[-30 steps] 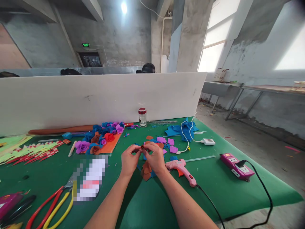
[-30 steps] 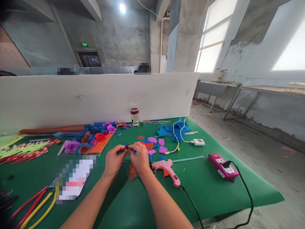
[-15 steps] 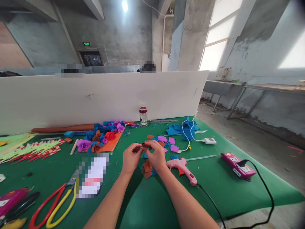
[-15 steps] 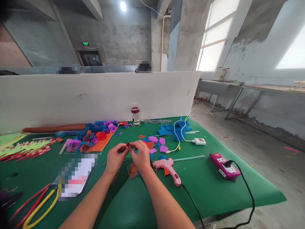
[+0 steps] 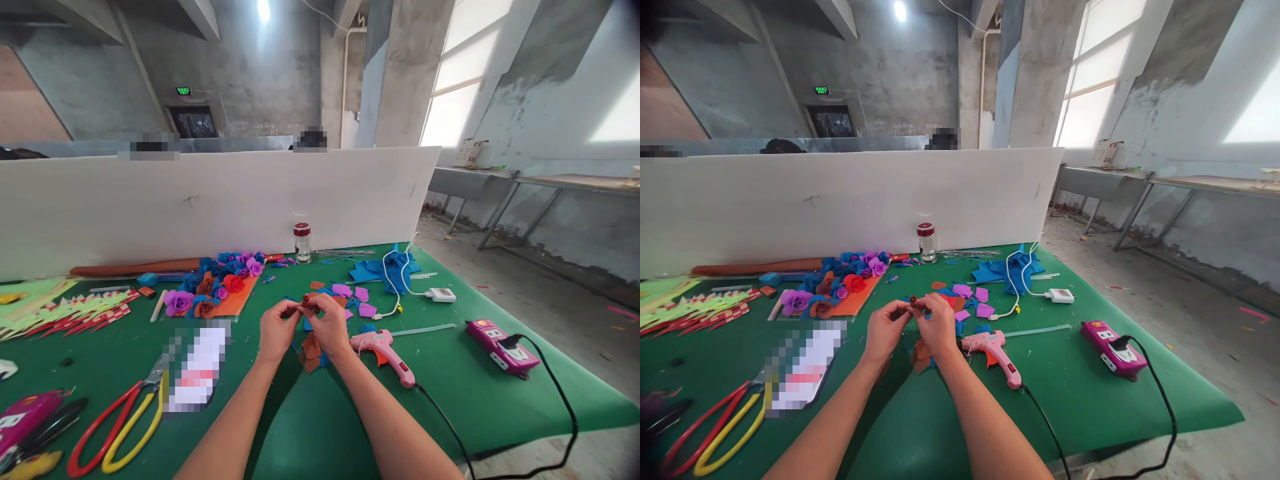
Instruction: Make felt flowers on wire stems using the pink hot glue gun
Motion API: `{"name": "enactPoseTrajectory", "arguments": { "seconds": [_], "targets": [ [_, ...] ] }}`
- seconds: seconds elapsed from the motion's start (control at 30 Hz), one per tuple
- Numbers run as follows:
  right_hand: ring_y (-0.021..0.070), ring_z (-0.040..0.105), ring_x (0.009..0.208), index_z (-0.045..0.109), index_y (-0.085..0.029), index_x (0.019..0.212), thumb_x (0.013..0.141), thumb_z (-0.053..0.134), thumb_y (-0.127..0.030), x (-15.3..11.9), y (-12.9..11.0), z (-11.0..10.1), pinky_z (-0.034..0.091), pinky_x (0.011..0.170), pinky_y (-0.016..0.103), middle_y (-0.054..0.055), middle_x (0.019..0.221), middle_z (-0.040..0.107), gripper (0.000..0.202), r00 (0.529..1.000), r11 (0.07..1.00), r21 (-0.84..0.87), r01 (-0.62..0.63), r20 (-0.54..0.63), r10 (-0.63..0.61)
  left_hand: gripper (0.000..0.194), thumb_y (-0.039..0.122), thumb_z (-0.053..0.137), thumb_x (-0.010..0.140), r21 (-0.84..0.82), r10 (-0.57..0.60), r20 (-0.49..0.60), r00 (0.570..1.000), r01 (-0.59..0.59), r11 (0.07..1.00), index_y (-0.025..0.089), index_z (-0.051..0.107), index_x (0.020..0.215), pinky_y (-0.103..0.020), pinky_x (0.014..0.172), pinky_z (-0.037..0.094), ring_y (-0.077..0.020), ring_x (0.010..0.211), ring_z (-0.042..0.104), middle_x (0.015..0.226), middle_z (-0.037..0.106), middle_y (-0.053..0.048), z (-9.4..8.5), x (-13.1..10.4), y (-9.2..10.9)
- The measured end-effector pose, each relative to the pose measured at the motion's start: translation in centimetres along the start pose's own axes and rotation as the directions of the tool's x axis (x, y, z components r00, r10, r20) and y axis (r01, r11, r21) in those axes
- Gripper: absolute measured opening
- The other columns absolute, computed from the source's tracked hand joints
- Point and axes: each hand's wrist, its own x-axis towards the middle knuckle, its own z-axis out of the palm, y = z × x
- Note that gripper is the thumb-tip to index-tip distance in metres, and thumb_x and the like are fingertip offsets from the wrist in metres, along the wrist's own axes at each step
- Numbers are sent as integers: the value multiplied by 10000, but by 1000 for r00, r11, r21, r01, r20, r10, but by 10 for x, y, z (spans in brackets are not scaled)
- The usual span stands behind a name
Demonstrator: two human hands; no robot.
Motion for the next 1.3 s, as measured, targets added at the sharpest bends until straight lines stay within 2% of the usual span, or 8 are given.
{"name": "enactPoseTrajectory", "arguments": {
  "seconds": [0.2, 0.43, 0.67, 1.03, 1.3],
  "targets": [
    [145, 544, 657, 672, -196, 784, 790, 656, -195, 0, 2, 1, 443, 638, 259, 15, 751, 642, 18, 1000, 1000, 15, -25, 1, 25, 98, 275, 643, 748, 29, -13, -24, 1000, 14, 999, 202, 703, 722, -236, 637, 472, -144, 652, 634, 686, 706, 13, -1, -1, 0],
    [145, 544, 653, 665, -194, 763, 812, 620, -193, -1, 1, 1, 439, 625, 260, 13, 723, 625, 66, 1000, 1000, -4, -14, -21, 14, 99, 283, 640, 749, -7, -9, 15, 1000, 9, 1000, 206, 700, 738, -239, 647, 479, -146, 660, 636, 700, 704, 11, 0, -2, 1],
    [139, 536, 646, 675, -192, 780, 801, 659, -220, -1, -1, 2, 438, 624, 254, 10, 723, 628, 39, 999, 1000, 14, -19, -25, 19, 84, 271, 644, 733, 11, -1, -34, 999, 2, 1000, 203, 694, 733, -237, 635, 481, -146, 649, 629, 680, 693, 14, 1, 0, -4],
    [144, 554, 660, 673, -196, 754, 821, 624, -211, -1, -1, 2, 445, 631, 257, 15, 733, 638, 85, 999, 999, 6, -31, -23, 32, 112, 288, 626, 754, -13, 13, 12, 1000, -13, 1000, 206, 701, 764, -252, 665, 497, -156, 681, 641, 722, 704, -4, 2, -2, -2],
    [145, 551, 657, 688, -197, 818, 811, 638, -243, -1, -4, 0, 452, 637, 257, 17, 731, 626, 69, 999, 999, 15, -51, -10, 51, 84, 265, 630, 734, 4, 9, -42, 999, -9, 1000, 201, 684, 726, -241, 634, 491, -149, 647, 634, 686, 698, 5, 1, -1, -2]
  ]
}}
